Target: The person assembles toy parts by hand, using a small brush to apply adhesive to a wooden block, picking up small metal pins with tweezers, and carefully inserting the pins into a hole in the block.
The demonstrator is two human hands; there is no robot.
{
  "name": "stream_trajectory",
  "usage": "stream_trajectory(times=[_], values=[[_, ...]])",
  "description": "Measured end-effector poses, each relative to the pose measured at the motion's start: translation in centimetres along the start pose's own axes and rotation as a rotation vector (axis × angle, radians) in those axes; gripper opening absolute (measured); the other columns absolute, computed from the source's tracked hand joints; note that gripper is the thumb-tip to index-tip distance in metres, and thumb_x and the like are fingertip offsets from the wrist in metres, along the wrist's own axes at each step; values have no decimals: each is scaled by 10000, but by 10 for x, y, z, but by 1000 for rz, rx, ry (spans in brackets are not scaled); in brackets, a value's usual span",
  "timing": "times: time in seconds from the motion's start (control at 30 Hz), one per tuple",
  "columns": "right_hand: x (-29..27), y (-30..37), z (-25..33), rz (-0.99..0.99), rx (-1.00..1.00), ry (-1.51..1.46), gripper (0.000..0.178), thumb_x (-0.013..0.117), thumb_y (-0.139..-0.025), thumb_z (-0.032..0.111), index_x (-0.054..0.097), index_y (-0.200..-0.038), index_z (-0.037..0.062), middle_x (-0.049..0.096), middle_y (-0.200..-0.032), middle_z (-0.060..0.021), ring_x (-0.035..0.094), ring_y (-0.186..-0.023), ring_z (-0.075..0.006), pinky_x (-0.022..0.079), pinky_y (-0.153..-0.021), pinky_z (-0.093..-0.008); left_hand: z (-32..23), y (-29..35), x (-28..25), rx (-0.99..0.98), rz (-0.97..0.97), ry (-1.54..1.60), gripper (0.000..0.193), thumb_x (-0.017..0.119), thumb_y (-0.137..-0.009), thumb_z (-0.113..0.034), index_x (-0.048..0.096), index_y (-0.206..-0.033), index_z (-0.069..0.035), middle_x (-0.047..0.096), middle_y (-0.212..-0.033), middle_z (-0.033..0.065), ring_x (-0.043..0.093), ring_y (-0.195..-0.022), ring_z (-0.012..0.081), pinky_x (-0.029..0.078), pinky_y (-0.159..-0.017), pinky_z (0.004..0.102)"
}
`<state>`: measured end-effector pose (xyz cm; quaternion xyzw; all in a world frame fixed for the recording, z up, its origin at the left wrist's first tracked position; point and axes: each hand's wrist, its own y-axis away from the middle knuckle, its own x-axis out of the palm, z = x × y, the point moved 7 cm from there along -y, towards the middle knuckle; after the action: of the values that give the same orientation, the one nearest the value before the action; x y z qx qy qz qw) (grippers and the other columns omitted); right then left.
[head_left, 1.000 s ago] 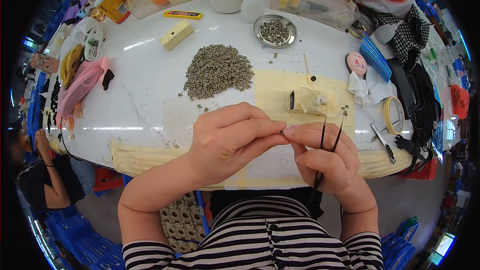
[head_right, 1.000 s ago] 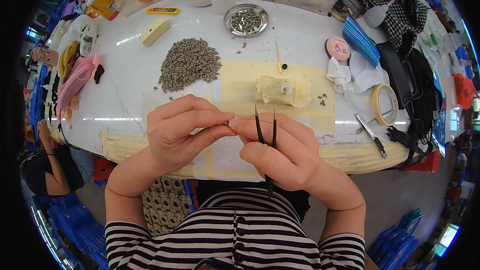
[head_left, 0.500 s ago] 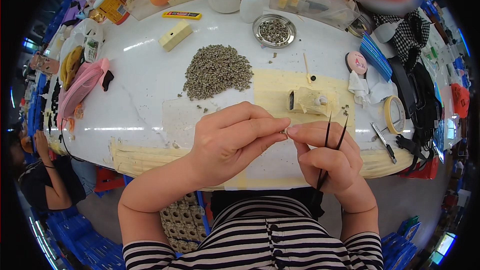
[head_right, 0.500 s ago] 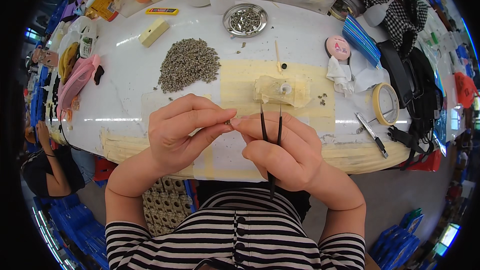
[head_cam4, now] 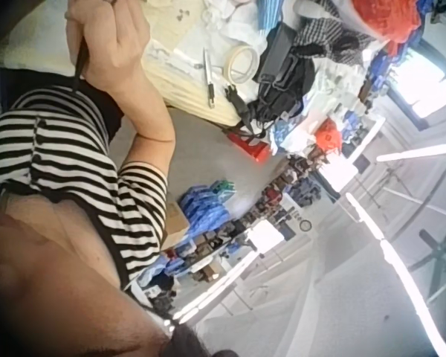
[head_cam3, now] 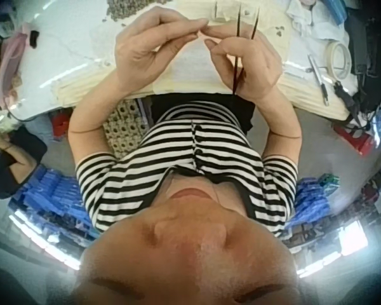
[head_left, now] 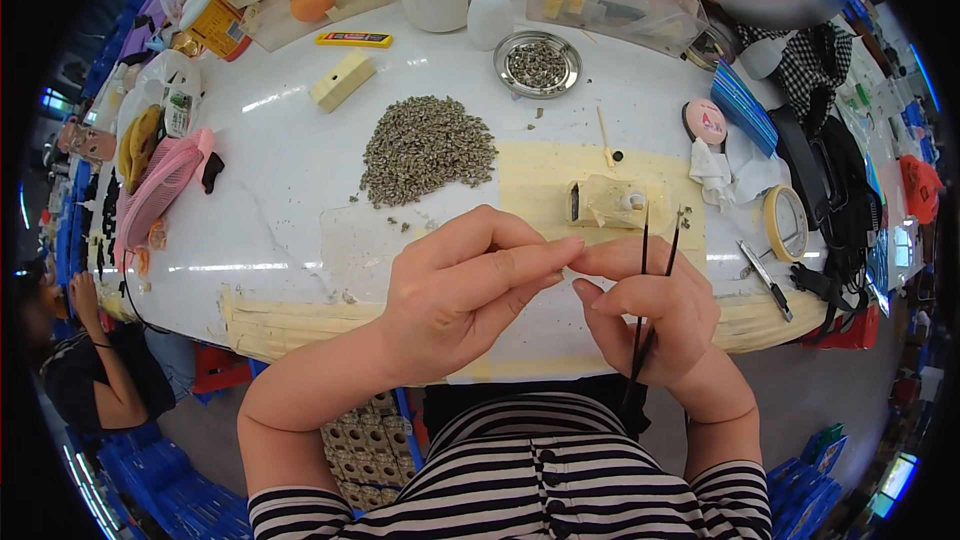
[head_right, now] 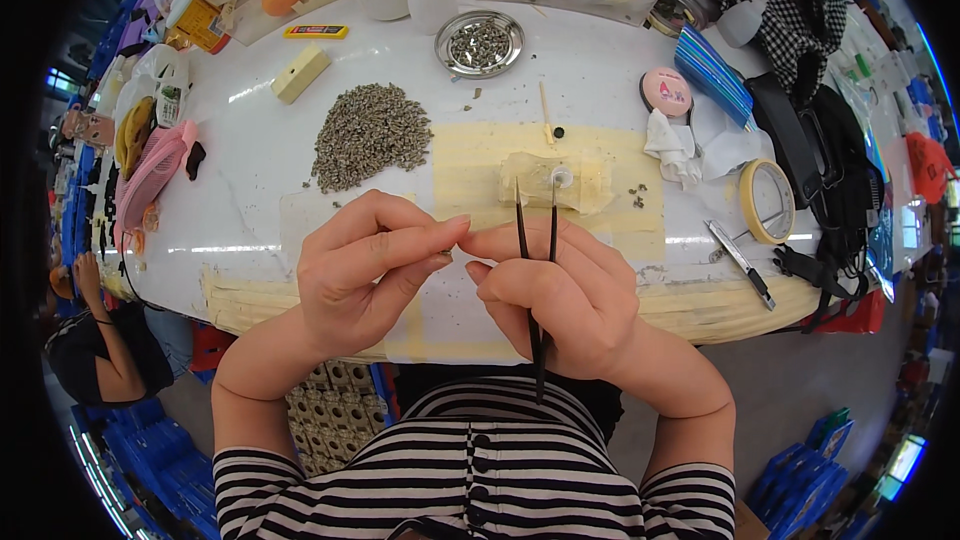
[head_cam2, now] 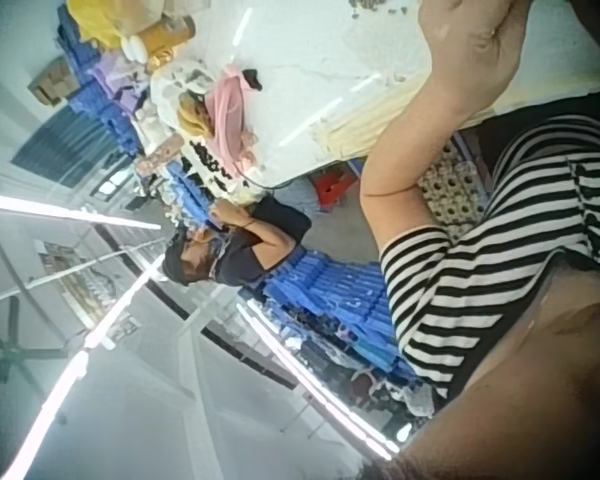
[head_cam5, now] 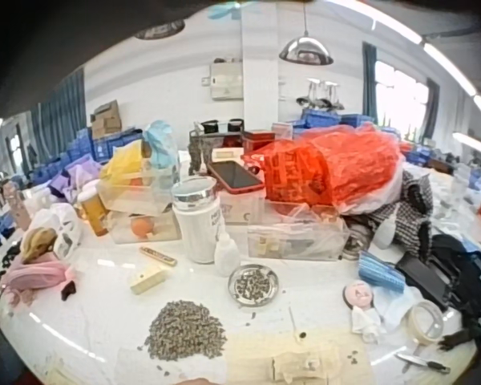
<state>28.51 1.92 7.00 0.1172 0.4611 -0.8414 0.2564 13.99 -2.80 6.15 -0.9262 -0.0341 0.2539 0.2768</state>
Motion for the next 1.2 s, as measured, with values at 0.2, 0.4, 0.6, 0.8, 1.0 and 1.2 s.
stream_trajectory(times=[0.2, 0.4, 0.6, 0.8, 1.0, 1.2], values=[[0, 2, -4, -35, 75, -70, 264, 763, -704, -97, 596, -856, 40, 712, -872, -139, 651, -668, -228, 517, -581, -292, -3, 1, 1, 28, 4, -33, 409, 705, -781, 117, 704, -1169, -13, 621, -899, 70, 605, -756, 151, 492, -625, 238], [-1, 2, -4, -49, 68, -58, 273, 764, -694, -104, 592, -851, 39, 705, -848, -128, 648, -665, -220, 512, -577, -290, -2, 1, 3, 20, 7, -27, 403, 702, -781, 120, 707, -1162, -12, 622, -905, 73, 606, -758, 150, 499, -629, 241], [-1, 1, -3, -37, 74, -71, 275, 759, -686, -107, 585, -845, 36, 692, -814, -117, 644, -664, -225, 509, -573, -294, 0, -1, 5, -9, 38, 29, 380, 715, -780, 101, 715, -1143, -13, 637, -894, 77, 613, -767, 151, 500, -635, 242], [0, 1, -2, -25, 35, -111, 280, 754, -679, -107, 583, -846, 38, 683, -816, -118, 640, -659, -231, 503, -565, -295, 17, 0, 5, -192, 89, 373, 267, 718, -791, 100, 716, -1045, 17, 673, -899, 97, 638, -800, 159, 520, -659, 246], [-2, -1, 0, -40, -3, -80, 278, 757, -684, -99, 579, -842, 44, 681, -817, -119, 641, -662, -232, 501, -553, -292, 19, 1, 7, -229, 88, 457, 183, 690, -817, 119, 693, -983, 42, 666, -917, 121, 649, -828, 161, 553, -680, 263], [-6, 0, 5, -93, -81, -25, 280, 761, -671, -98, 579, -837, 35, 686, -845, -133, 650, -679, -243, 529, -561, -298, 30, 8, 13, -454, 37, 750, 153, 656, -862, 108, 680, -1004, 56, 644, -943, 127, 672, -806, 165, 570, -705, 266]])
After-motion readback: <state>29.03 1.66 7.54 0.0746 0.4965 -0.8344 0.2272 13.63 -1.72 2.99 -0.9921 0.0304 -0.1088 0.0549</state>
